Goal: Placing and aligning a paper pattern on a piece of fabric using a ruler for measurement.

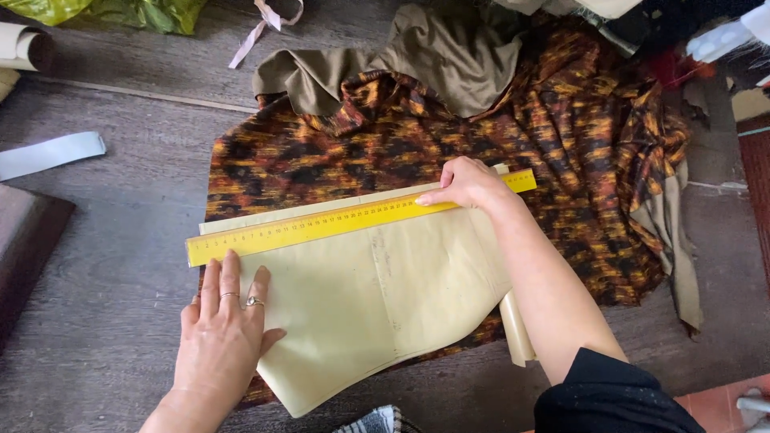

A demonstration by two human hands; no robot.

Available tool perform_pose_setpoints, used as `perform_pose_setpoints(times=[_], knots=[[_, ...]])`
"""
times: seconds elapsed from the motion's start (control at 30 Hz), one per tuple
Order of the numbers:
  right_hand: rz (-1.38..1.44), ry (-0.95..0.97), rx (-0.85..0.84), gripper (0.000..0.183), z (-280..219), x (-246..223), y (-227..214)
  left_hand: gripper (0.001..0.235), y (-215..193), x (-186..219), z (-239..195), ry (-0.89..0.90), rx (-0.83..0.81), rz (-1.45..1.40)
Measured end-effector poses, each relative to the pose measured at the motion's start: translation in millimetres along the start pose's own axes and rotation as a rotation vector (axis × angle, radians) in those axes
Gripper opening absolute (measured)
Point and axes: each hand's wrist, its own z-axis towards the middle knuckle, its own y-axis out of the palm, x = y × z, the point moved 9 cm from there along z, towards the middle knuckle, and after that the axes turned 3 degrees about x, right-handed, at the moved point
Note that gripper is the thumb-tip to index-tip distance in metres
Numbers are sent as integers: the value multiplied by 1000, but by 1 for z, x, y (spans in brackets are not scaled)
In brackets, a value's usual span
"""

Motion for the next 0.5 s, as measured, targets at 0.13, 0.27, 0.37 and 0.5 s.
perform_pose_setpoints(times=[0.13, 0.27, 0.37, 0.5], knots=[[-4, 1, -11, 48, 1, -1, 0, 91, 1, -1, -1, -12, 24, 7], [-6, 3, -15, 49, 6, 0, 1, 91, 4, -1, -2, -11, 33, 15], [3, 11, -29, 47, 2, -2, 0, 98, 4, -3, 0, -24, 2, 31], [8, 12, -22, 48, 2, -2, -1, 111, -7, -4, 2, -21, 13, 41]])
